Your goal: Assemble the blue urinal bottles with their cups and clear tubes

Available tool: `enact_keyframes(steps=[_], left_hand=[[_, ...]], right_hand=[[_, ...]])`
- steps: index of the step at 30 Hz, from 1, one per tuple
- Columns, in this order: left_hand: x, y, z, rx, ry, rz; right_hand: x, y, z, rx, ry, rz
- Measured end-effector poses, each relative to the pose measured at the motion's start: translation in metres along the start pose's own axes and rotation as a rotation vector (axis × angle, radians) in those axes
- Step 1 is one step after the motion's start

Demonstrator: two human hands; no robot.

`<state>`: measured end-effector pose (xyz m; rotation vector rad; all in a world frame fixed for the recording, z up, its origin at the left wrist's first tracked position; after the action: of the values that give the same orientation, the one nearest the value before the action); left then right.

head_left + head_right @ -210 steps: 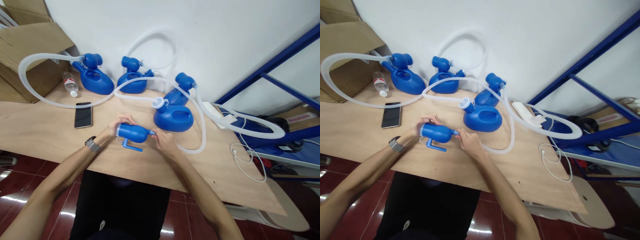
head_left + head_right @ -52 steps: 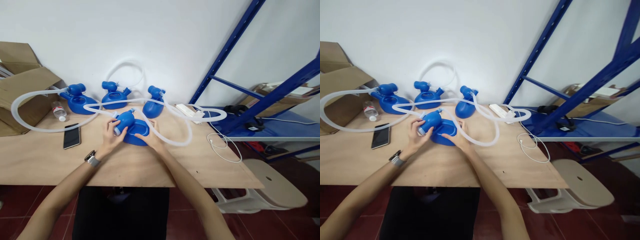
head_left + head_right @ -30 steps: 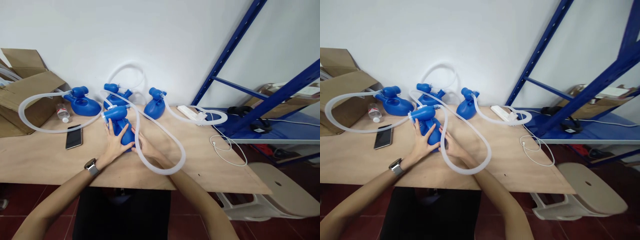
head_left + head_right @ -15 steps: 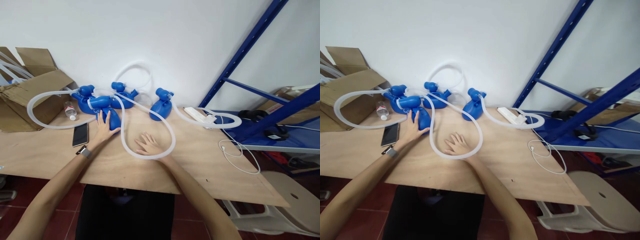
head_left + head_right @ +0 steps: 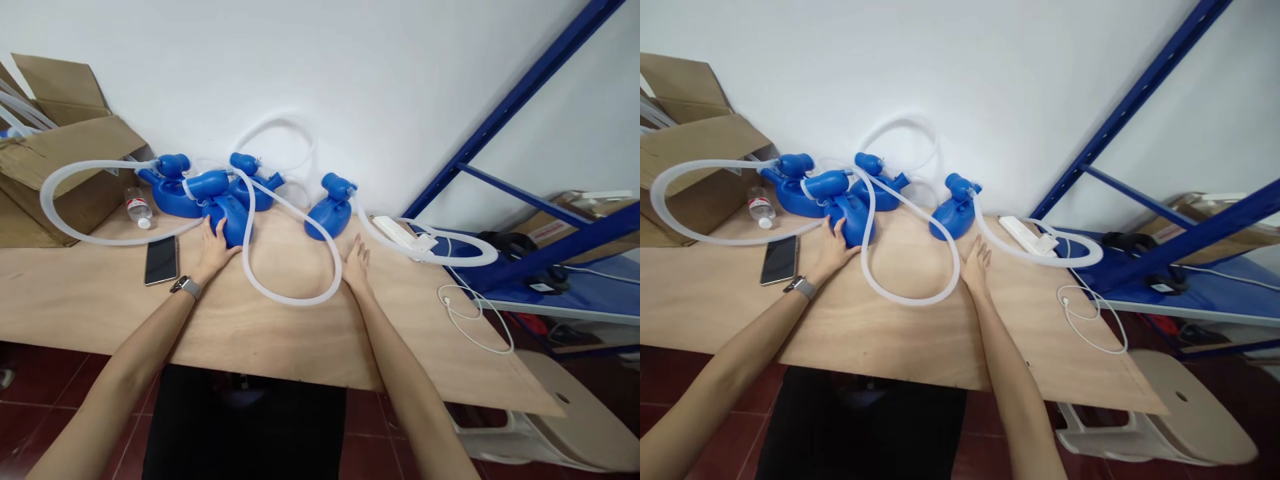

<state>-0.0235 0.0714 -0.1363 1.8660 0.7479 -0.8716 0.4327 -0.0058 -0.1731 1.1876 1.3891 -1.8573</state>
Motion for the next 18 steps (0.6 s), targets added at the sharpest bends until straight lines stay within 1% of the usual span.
enact_keyframes(steps=[2, 5, 7, 10, 12, 14, 16, 18], left_hand=[[-0.004, 0.001, 0.001, -0.054, 0.032, -0.028], [-0.007, 0.005, 0.004, -0.069, 0.020, -0.051], [-0.008, 0.008, 0.005, -0.045, -0.008, -0.083], [-0.006, 0.009, 0.006, -0.007, -0.024, -0.118], [-0.004, 0.009, 0.006, 0.001, -0.028, -0.124], [-0.002, 0.009, 0.006, -0.008, -0.046, -0.136], [0.001, 0.010, 0.006, -0.039, -0.075, -0.154], [0.002, 0.011, 0.006, -0.078, -0.103, -0.172]], right_hand=[[-0.002, -0.020, -0.009, -0.115, 0.058, -0.027], [-0.005, -0.058, -0.025, -0.219, 0.157, -0.083], [-0.008, -0.081, -0.040, -0.246, 0.188, -0.118], [-0.012, -0.105, -0.062, -0.208, 0.153, -0.102], [-0.017, -0.112, -0.072, -0.195, 0.139, -0.040], [-0.021, -0.111, -0.075, -0.230, 0.154, 0.023], [-0.023, -0.101, -0.069, -0.309, 0.170, 0.045], [-0.023, -0.083, -0.056, -0.416, 0.164, 0.017]])
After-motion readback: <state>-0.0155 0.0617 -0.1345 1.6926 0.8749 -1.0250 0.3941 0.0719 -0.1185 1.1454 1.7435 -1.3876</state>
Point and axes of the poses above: each hand's wrist, its own z-axis away from the middle knuckle, its own x-axis out of the palm, y = z × x, the point moved 7 cm from there along -z, towards the middle knuckle, and after that the axes turned 15 degrees about -y, right-handed, at the moved point
